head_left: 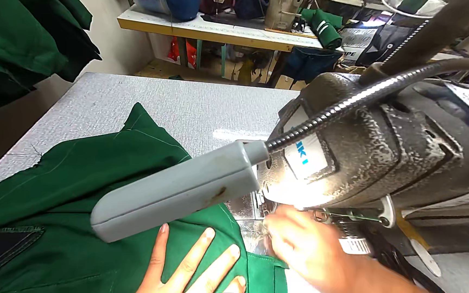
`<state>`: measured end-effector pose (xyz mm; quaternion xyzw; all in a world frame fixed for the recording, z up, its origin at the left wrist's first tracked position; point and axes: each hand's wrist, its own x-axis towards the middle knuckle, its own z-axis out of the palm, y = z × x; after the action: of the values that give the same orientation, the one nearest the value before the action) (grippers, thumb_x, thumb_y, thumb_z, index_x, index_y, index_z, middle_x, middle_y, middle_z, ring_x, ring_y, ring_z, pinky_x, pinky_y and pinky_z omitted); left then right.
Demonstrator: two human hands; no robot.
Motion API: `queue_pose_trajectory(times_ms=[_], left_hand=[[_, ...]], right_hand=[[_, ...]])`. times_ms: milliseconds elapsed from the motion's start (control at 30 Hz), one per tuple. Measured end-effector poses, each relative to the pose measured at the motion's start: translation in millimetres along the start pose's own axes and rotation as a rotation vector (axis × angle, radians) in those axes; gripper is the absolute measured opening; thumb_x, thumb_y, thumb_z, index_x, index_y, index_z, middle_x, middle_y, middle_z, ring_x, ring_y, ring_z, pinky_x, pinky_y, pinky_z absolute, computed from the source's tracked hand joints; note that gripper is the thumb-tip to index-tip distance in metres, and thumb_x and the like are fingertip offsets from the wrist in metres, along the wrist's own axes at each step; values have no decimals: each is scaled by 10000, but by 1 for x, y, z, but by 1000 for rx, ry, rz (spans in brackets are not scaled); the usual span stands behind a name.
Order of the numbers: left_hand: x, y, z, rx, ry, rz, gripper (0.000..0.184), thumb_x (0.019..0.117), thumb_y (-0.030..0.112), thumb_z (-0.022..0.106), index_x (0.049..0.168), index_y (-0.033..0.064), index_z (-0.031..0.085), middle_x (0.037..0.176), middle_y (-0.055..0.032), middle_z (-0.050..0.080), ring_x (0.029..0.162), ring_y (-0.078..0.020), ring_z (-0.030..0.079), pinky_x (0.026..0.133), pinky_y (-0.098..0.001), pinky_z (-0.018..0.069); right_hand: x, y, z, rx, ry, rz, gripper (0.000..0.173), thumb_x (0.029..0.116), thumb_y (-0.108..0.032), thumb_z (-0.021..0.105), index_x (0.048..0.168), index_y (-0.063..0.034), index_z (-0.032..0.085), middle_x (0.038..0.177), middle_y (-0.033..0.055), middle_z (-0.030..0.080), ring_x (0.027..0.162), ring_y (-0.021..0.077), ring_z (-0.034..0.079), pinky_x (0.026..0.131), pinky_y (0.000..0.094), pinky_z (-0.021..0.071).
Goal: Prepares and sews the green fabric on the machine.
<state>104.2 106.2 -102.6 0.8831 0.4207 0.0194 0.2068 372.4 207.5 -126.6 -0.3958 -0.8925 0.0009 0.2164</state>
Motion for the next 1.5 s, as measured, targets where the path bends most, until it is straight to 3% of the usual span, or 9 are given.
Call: queue_pose_trajectory(times_ms=[167,333,400,567,833,1033,1233,1367,1500], left_hand=[[-1,0,1,-5,11,4,829,911,754,406,1542,220,471,1657,-55,349,1540,-468,192,1028,-884,44],[-1,0,1,3,5,0,840,906,762,402,1544,220,467,1660,-57,342,1539,-472,191,1023,-889,43],[0,0,0,4,6,0,836,904,756,416,1542,218,470,1658,-63,346,1537,-478,190,1021,-889,42],[10,-7,-2,-7,36,11,821,895,756,432,1531,238,476,1665,-54,332,1540,-479,180,1007,-899,49],[34,-11,-7,31,85,-11,771,926,732,380,1543,275,437,1687,-33,282,1547,-470,157,1010,-896,84],[32,-7,-16,37,168,30,724,956,684,383,1496,215,497,1669,-20,326,1545,-442,201,1027,-883,107],[39,-10,-3,38,106,-13,887,843,822,418,1531,263,449,1683,-2,293,1548,-454,172,1000,-902,79],[50,-22,8,122,259,-7,906,814,868,356,1510,297,455,1654,19,356,1532,-422,257,992,-895,145],[59,-29,10,172,314,10,915,829,891,272,1484,286,476,1635,26,390,1524,-397,294,993,-889,163]], right_hand=[[18,41,-72,-174,-557,761,367,1016,-160,596,1264,107,636,1261,334,637,1234,476,596,1044,614,438],[-5,44,-34,-107,-345,176,416,995,-422,496,1092,-108,751,1029,142,760,985,320,742,806,571,586],[-9,44,-31,5,-415,25,524,1049,-541,367,1343,-230,670,1254,70,719,1133,262,701,893,566,567],[12,35,-68,-253,-217,406,297,882,-199,686,1002,70,723,956,292,715,940,475,713,771,656,537],[14,12,9,374,-80,475,351,937,-468,639,1035,-151,753,975,-12,746,963,46,698,877,304,582],[-1,-12,-7,245,-25,236,260,968,-260,540,1045,-203,782,944,-34,753,942,120,703,907,436,546],[4,17,-18,-258,-87,281,304,949,-299,588,928,-53,764,874,181,745,842,377,748,681,588,585],[-11,-7,-38,64,-249,12,585,985,-607,491,1371,-199,653,1413,44,645,1290,308,609,968,609,494],[-22,-8,-32,36,-274,-31,700,949,-705,459,1402,-197,622,1483,48,588,1348,311,556,1019,600,455]])
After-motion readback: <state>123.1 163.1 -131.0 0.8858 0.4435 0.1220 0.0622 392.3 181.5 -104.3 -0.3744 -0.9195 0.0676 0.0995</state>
